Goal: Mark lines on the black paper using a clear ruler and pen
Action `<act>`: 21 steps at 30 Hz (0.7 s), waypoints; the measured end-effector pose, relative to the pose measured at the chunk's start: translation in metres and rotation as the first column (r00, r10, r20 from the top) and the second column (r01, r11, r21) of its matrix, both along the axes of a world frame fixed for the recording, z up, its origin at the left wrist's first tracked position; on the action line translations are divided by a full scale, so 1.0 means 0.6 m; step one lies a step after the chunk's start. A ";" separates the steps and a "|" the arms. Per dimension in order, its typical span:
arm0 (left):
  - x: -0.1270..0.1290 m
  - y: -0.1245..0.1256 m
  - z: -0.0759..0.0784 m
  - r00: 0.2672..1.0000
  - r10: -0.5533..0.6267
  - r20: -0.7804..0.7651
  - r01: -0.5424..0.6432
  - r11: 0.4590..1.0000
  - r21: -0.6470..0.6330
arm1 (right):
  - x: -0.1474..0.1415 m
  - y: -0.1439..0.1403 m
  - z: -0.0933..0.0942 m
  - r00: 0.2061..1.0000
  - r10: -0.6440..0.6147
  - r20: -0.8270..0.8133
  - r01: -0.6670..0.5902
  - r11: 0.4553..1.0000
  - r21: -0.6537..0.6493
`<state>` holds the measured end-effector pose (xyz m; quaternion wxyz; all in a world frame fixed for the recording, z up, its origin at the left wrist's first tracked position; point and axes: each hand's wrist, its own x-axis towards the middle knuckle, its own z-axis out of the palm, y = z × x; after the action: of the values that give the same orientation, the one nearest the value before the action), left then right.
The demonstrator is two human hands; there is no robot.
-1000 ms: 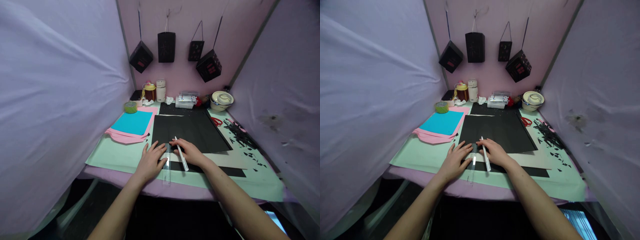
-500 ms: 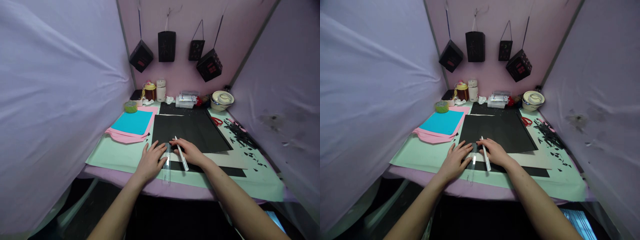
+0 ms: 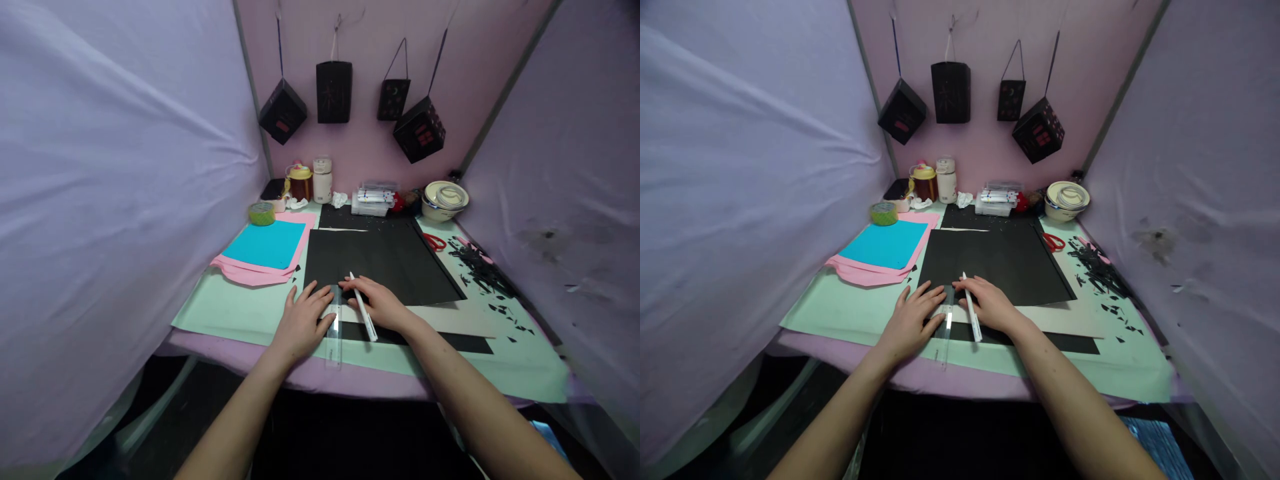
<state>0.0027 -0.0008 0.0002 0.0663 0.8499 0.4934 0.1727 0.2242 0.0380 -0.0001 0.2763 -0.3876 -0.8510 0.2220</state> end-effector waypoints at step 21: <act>0.001 0.002 -0.001 0.999 -0.009 -0.041 0.010 1.000 0.023 | 0.000 0.001 -0.004 1.000 0.003 -0.003 -0.003 1.000 0.003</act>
<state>0.0034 0.0004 -0.0005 0.0471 0.8564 0.4885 0.1606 0.2239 0.0385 -0.0026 0.2779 -0.3856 -0.8514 0.2219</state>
